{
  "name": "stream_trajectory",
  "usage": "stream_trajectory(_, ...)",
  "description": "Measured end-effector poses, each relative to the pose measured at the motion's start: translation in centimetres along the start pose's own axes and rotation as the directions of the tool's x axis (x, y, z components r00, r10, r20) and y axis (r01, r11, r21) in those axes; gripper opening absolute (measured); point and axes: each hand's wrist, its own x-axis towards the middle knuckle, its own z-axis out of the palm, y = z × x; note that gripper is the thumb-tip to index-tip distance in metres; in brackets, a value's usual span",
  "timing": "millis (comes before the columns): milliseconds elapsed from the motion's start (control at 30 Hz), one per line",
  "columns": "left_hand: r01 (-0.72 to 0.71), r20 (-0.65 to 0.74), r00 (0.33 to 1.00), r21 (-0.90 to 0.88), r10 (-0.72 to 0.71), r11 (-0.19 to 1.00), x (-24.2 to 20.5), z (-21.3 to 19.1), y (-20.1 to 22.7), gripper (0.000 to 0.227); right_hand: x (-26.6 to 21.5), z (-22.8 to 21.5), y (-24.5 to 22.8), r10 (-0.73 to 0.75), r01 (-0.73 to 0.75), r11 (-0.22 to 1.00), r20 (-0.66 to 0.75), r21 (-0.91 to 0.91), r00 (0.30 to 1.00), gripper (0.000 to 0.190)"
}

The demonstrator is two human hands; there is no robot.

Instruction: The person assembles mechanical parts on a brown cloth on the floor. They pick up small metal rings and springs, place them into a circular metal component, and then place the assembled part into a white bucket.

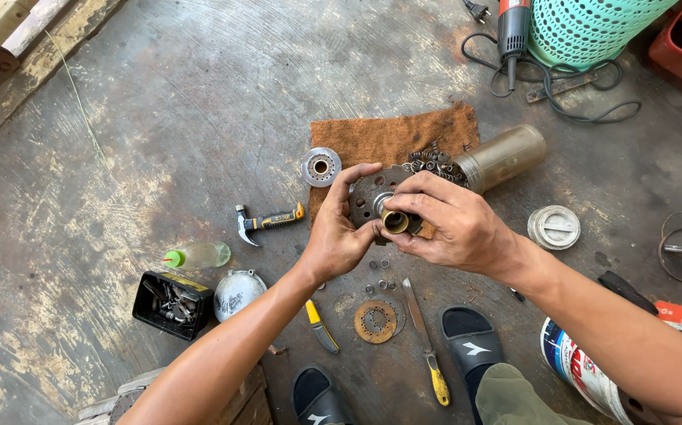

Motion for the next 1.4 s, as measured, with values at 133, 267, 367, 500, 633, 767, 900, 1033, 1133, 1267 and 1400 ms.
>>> stream_trajectory(133, 0.000, 0.001, 1.000, -0.004, 0.000, 1.000, 0.2, -0.3, -0.3, 0.072, -0.1, 0.0, 0.1, 0.006, -0.006, 1.000, 0.002, -0.005, 1.000, 0.020)
stream_trajectory(267, -0.002, -0.006, 1.000, -0.007, 0.002, 1.000, 0.1, -0.3, -0.7, 0.072, -0.2, 0.1, 0.3, 0.004, -0.004, 1.000, 0.004, 0.003, 1.000, 0.020)
stream_trajectory(367, 0.001, -0.006, 1.000, -0.009, -0.001, 1.000, 0.0, -0.1, -0.6, 0.072, -0.2, 0.0, 0.4, 0.003, -0.003, 1.000, 0.006, 0.017, 1.000, 0.020)
stream_trajectory(500, 0.035, -0.020, 0.999, 0.007, -0.035, 0.999, 0.1, -0.4, -0.9, 0.072, 0.3, 0.0, 0.6, -0.023, 0.022, 0.996, 0.010, 0.084, 1.000, 0.020)
stream_trajectory(633, 0.010, -0.080, 0.997, 0.352, 0.019, 0.936, 1.1, -1.6, -1.3, 0.077, -1.8, 0.5, 4.8, 0.062, -0.059, 0.996, -0.054, 0.061, 0.997, 0.031)
stream_trajectory(767, 0.194, -0.209, 0.970, 0.349, -0.125, 0.917, 1.0, -4.2, -7.1, 0.058, -2.4, 0.0, 5.9, 0.306, -0.278, 0.935, -0.102, 0.221, 0.947, 0.033)
stream_trajectory(900, 0.311, -0.286, 0.943, 0.588, -0.168, 0.747, 0.9, -7.0, -13.4, 0.037, -4.3, 0.4, 9.3, 0.450, -0.403, 0.856, -0.080, 0.325, 0.890, 0.036)
stream_trajectory(1033, 0.320, -0.238, 0.947, 0.655, -0.216, 0.685, 1.0, -7.5, -18.0, 0.036, -5.2, -0.2, 12.6, 0.576, -0.524, 0.767, -0.039, 0.371, 0.816, 0.033)
stream_trajectory(1133, 0.377, -0.227, 0.921, 0.720, -0.316, 0.582, 1.1, -7.1, -17.6, 0.034, -7.0, 0.7, 14.0, 0.646, -0.602, 0.716, -0.008, 0.352, 0.763, 0.031)
stream_trajectory(1267, 0.391, -0.232, 0.887, 0.837, -0.400, 0.383, 0.7, -7.3, -17.9, 0.033, -11.9, 4.3, 16.6, 0.653, -0.639, 0.757, 0.182, -0.137, 0.735, 0.029)
stream_trajectory(1400, 0.385, -0.222, 0.875, 0.858, -0.430, 0.340, 0.1, -7.3, -18.5, 0.030, -18.9, 8.1, 19.7, 0.620, -0.513, 0.782, 0.346, -0.354, 0.705, 0.029)
